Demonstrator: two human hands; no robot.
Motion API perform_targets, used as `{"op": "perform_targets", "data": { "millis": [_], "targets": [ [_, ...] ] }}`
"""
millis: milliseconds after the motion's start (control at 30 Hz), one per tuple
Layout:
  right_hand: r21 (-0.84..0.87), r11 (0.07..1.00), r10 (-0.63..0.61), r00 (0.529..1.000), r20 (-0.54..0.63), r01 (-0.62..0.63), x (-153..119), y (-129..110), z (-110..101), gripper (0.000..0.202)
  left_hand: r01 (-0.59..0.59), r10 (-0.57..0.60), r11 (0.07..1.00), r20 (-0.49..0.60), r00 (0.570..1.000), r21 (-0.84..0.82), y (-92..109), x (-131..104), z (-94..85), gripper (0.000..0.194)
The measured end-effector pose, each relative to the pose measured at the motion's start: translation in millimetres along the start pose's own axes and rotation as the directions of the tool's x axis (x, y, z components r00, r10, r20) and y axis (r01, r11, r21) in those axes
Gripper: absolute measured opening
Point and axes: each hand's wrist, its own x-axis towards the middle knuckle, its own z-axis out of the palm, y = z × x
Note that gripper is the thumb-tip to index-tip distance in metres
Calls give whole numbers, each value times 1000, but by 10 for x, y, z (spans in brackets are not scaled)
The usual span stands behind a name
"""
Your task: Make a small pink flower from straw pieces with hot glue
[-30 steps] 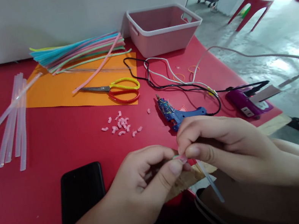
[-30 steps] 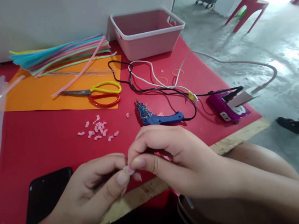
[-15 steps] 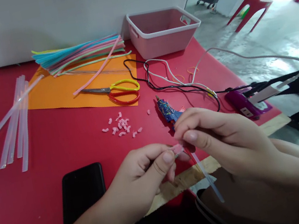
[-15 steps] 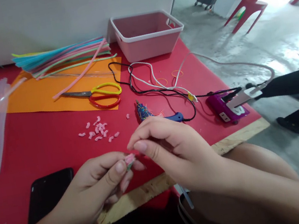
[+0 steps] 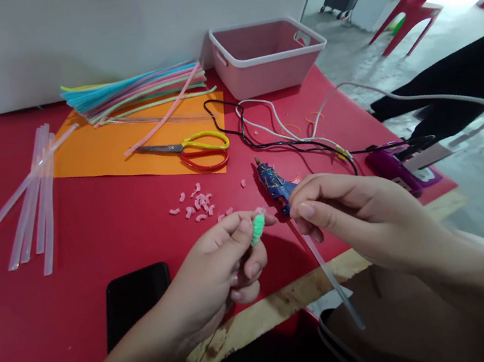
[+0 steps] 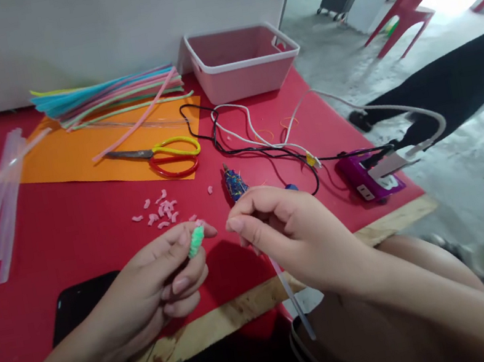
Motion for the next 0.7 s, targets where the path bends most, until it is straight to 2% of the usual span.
{"op": "perform_targets", "data": {
  "millis": [167, 267, 300, 367, 400, 467, 500, 567, 700],
  "targets": [
    [89, 993, 76, 997, 31, -78, -27, 15, 6, 14, -28, 21, 997, -97, 995, -76, 34, 19, 16, 10],
    [127, 986, 99, 993, 62, -106, -21, 44, 2, 26, -89, 69, 989, -169, 983, -116, 42, 37, 9, 3],
    [84, 992, 95, 994, 57, -99, -10, 61, -7, 32, -114, 88, 986, -191, 978, -126, 44, 44, 3, 5],
    [-149, 988, 28, 1000, -5, -28, 22, 108, -44, 42, -170, 135, 976, -236, 962, -135, 48, 54, -8, 9],
    [-319, 947, -37, 998, -41, 22, 42, 138, -75, 44, -196, 156, 971, -261, 953, -135, 51, 59, -13, 8],
    [-602, 790, -181, 982, -53, 112, 82, 212, -161, 43, -232, 182, 963, -307, 934, -136, 55, 68, -20, 8],
    [-672, 728, -207, 978, -24, 137, 98, 256, -212, 35, -242, 186, 960, -325, 927, -140, 56, 74, -23, 9],
    [-715, 677, -192, 980, 59, 176, 120, 354, -315, 12, -251, 185, 956, -352, 917, -149, 53, 89, -28, 9],
    [-777, 608, -79, 987, 143, 162, 157, 590, -414, 50, -284, 213, 948, -376, 902, -144, 42, 109, -37, 13]
  ]
}}
